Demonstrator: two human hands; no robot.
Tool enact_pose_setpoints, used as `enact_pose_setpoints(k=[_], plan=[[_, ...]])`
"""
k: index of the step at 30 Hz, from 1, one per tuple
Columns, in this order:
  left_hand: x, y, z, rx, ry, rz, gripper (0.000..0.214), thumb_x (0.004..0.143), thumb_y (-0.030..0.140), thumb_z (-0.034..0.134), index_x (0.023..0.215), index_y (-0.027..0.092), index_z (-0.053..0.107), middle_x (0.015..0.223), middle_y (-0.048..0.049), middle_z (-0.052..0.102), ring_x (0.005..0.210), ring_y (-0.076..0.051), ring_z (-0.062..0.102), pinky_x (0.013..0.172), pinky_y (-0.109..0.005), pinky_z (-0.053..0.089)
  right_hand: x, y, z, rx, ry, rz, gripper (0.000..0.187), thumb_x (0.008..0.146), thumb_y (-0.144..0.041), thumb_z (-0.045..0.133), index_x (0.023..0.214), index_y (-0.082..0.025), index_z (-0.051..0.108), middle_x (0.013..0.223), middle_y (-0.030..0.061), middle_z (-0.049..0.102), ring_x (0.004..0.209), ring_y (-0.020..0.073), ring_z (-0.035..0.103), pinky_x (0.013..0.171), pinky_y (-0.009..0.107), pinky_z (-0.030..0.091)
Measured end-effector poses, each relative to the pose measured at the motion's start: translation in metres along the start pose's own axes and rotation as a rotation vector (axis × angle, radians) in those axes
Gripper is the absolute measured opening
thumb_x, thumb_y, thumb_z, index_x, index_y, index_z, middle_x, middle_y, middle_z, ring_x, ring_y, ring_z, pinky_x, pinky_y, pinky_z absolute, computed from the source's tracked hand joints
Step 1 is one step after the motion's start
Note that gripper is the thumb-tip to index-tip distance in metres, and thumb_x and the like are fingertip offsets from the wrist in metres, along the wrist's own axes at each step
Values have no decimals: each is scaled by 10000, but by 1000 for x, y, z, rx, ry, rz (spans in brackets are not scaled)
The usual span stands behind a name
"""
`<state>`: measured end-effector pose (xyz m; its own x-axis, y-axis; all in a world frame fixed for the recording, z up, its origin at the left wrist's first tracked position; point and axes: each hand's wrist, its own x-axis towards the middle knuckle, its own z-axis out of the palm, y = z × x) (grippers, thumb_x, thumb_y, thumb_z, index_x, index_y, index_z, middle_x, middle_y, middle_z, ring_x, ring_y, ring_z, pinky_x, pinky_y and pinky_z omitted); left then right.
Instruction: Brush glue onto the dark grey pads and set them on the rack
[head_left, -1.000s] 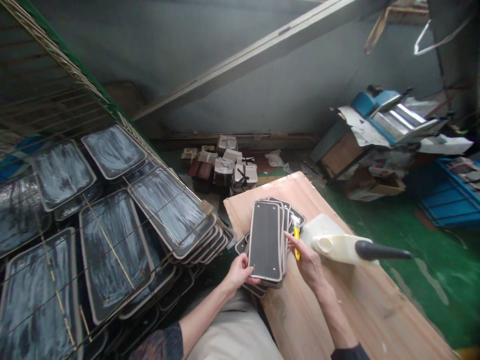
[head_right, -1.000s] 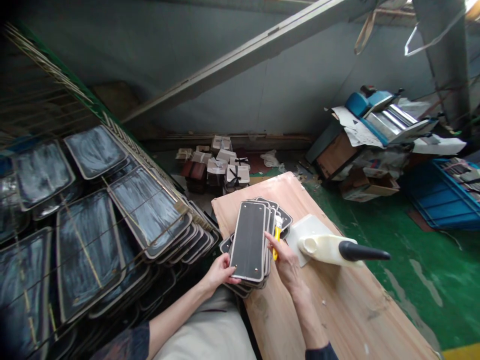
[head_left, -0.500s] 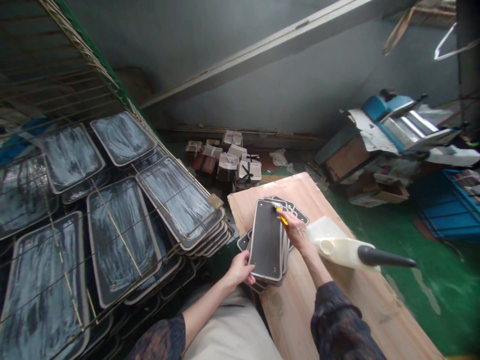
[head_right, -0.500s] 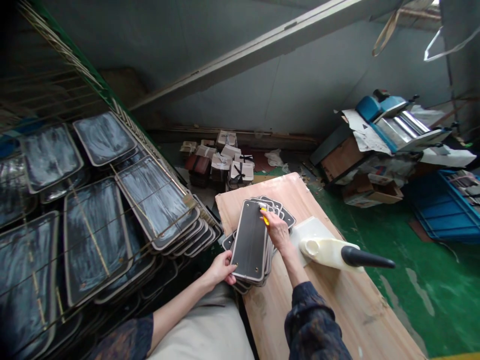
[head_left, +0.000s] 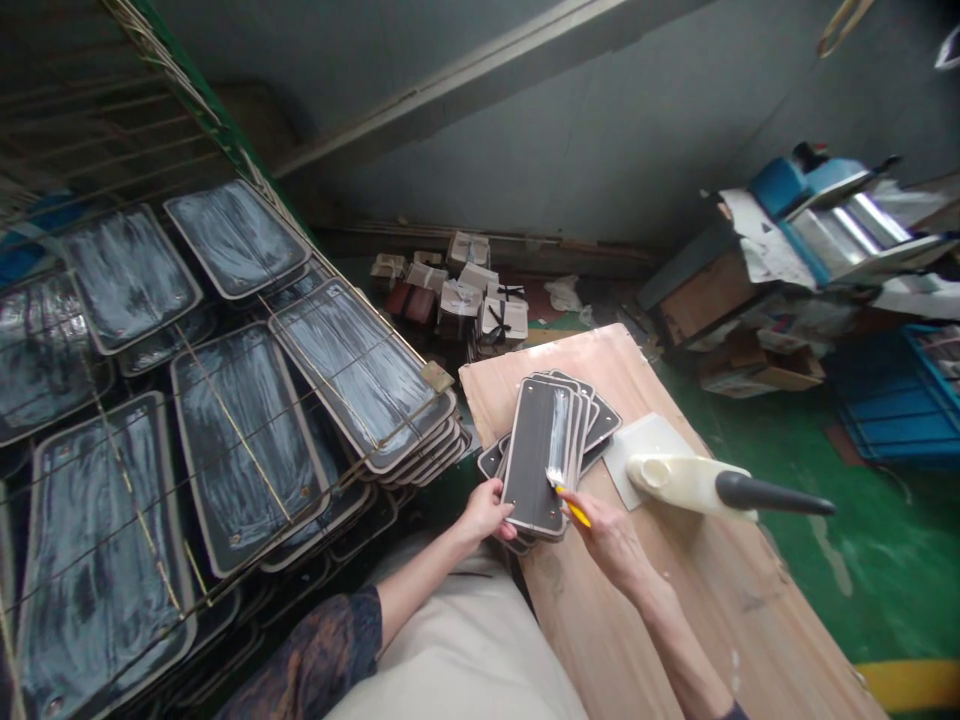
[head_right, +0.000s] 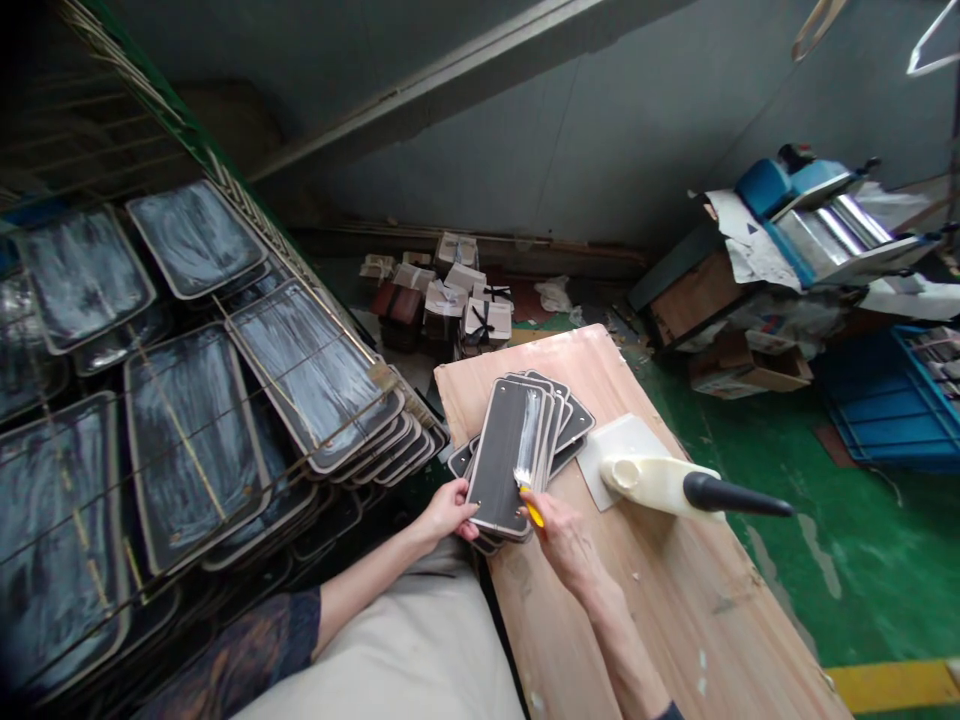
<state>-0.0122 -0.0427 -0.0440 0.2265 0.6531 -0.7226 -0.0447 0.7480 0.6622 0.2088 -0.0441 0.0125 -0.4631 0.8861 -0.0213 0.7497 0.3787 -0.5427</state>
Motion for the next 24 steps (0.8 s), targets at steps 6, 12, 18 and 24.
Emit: enact_pose_setpoints(k=[6,12,18,24], plan=[[4,-6,-1,10,-11,12,132,832,169,579,872,148,455,471,36,566,408,-142,614,396,-194,494,-10,-27,-21,229,-185,73,249,1005,-308,384,1116,-218,587,1037,53,658,878,207,647,755,289,500],[7,-9,-4,41,-27,24,148,829,200,600,890,144,477,434,40,558,364,-120,580,371,-158,446,23,-24,-23,402,-260,62,264,995,-387,428,1063,-223,623,869,23,678,757,185,655,677,249,505],[7,-3,-4,77,-45,34,79,841,154,563,869,143,490,401,58,529,313,-84,521,340,-119,378,73,18,-2,521,-54,121,389,980,-499,416,1043,-175,622,723,25,658,648,196,652,632,281,538],[11,-1,-3,101,-32,20,81,840,122,557,858,141,481,406,63,518,318,-87,521,329,-118,362,121,39,-4,326,231,48,371,994,-479,388,1123,-202,599,891,55,669,778,210,660,684,289,529]])
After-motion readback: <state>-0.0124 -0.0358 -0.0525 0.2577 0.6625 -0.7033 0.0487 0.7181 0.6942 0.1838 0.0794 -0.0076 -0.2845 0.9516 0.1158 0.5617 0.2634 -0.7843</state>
